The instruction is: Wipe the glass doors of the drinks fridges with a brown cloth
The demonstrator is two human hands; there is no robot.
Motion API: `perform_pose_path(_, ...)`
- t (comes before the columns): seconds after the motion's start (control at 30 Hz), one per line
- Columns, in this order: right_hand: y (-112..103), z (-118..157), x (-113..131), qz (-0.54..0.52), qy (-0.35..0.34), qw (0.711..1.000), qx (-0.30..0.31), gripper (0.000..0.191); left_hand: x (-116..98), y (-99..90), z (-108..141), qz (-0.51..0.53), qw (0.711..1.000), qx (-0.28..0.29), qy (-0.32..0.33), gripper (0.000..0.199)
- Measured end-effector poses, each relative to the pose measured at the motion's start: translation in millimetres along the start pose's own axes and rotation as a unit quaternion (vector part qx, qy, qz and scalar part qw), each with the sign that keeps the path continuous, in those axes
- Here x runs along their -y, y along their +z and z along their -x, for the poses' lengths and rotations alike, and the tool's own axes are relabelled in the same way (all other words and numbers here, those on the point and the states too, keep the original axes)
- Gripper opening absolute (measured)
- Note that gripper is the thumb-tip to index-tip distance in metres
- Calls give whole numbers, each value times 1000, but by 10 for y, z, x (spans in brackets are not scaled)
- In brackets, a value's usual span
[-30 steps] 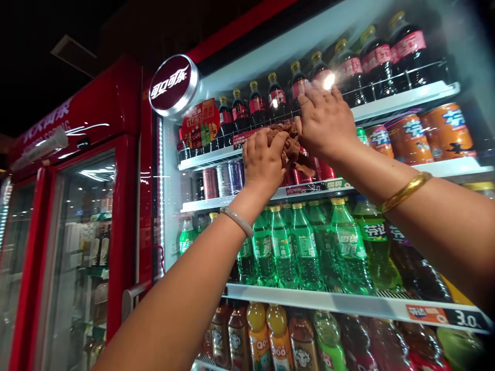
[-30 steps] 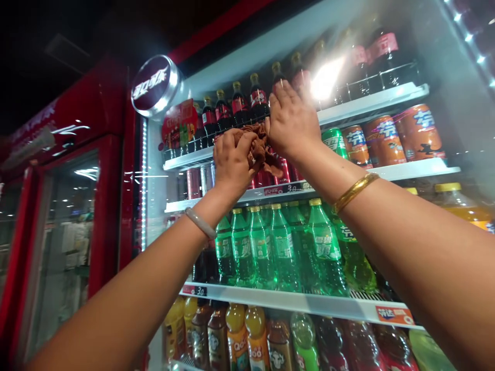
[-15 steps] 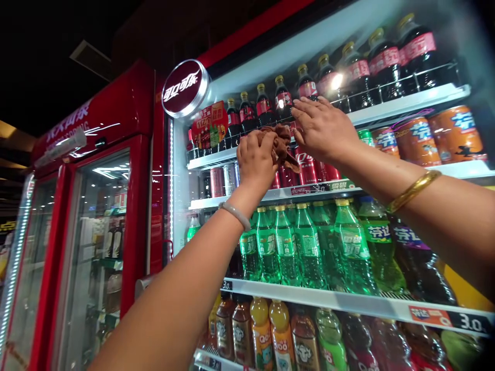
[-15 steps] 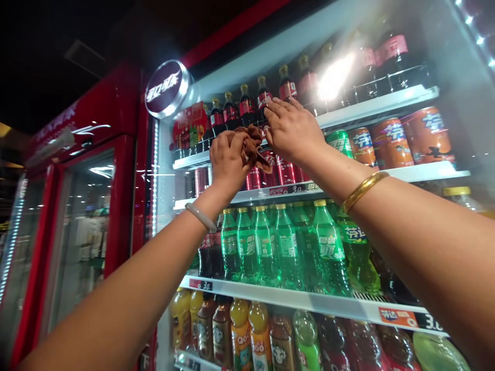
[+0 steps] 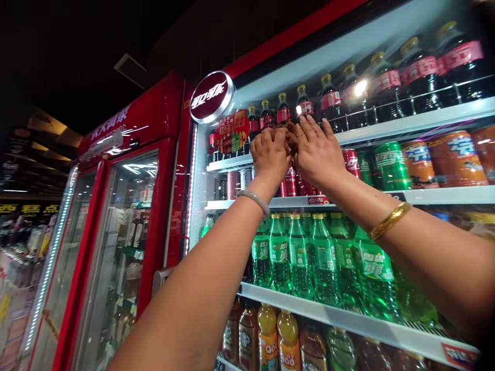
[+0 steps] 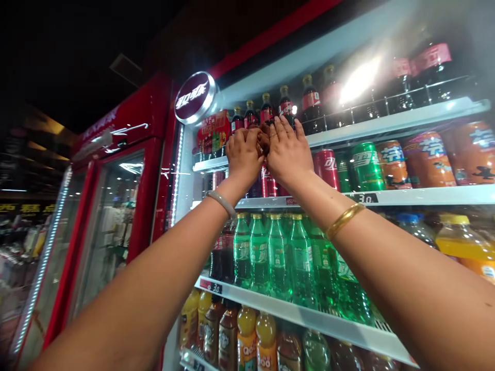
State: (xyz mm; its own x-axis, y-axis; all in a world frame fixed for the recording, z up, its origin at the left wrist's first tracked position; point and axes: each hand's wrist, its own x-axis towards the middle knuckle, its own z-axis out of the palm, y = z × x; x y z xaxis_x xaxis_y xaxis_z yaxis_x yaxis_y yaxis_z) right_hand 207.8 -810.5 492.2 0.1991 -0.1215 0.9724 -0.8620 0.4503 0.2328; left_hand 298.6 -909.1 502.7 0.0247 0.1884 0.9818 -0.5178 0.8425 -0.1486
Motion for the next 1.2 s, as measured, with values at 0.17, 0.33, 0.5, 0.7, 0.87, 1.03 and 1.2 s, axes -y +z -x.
perform_pose_path(0.17, -32, 41, -2, 16, -10, 1000, 1, 64, 83, -69, 320, -10, 999, 24, 23, 53)
perform_pose_path(0.33, -6, 53, 8, 7, -13, 1000, -14, 64, 264, -113, 306, -24, 995, 46, 83, 52)
perform_pose_path(0.5, 61, 42, -31, 6, -22, 999, -39, 65, 382, -102, 53, -40, 993, 46, 103, 52)
perform_pose_path(0.7, 100, 20, -61, 58, -23, 997, -42, 63, 456, -26, -161, -35, 996, 17, 79, 49)
perform_pose_path(0.87, 95, 26, -58, 85, -29, 995, -38, 65, 399, -4, 81, 5, 999, -13, 45, 50)
perform_pose_path(1.03, 86, 52, -88, 79, -9, 996, -30, 68, 449, -36, 421, 33, 996, 3, 80, 50)
perform_pose_path(1.2, 78, -77, 26, 52, -16, 998, -17, 66, 739, 23, 97, 37, 990, 0, 137, 44)
